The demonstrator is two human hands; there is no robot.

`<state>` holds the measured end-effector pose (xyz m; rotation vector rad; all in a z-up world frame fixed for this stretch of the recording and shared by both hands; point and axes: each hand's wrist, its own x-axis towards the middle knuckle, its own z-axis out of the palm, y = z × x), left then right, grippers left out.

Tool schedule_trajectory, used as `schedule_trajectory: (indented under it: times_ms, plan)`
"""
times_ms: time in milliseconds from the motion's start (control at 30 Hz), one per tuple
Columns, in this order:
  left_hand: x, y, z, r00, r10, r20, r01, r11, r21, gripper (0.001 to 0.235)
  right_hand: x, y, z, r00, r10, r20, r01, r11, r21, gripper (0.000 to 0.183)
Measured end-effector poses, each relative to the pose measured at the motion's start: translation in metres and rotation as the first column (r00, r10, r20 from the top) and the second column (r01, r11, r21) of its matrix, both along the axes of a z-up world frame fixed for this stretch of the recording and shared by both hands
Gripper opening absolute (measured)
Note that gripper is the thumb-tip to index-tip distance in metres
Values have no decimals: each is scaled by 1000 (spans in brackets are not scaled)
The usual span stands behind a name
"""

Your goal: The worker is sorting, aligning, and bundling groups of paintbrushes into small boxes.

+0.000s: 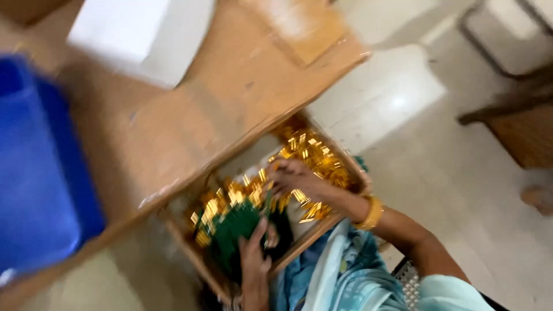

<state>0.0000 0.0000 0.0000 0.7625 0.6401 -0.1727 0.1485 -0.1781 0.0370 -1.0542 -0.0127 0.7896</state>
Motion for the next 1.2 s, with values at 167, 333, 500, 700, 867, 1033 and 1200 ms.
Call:
schedule_trajectory:
  times_ms: [167,333,500,700,867,1033,1200]
  plan:
    - [-3,-1,15,996,17,86,-10,997,-82,29,-2,-4,-15,999,35,-12,-34,997,75,16]
    - [-8,-3,2,993,-21,113,9,994,111,24,-6,-8,-23,985,120,126,-123,992,21,15]
    - [-27,13,-24,891,-414,188,-1,412,911,35,-4,-12,-30,956,278,89,-245,930,-273,20]
    - [-41,29,12,978,-206,9,87,449,890,15,80,-14,-53,-55,739,672,721,495,-485,11]
    - [-62,39,-41,992,-110,-61,124,762,636,27,113,-3,-108,-174,935,309,719,335,-609,12]
    - [-52,37,-26,997,-61,-39,72,802,593,32,129,-15,-110,-101,977,188,802,192,-565,18]
    - [-54,39,-27,993,-53,-110,105,826,554,22,130,-6,-105,496,750,438,291,332,-897,24]
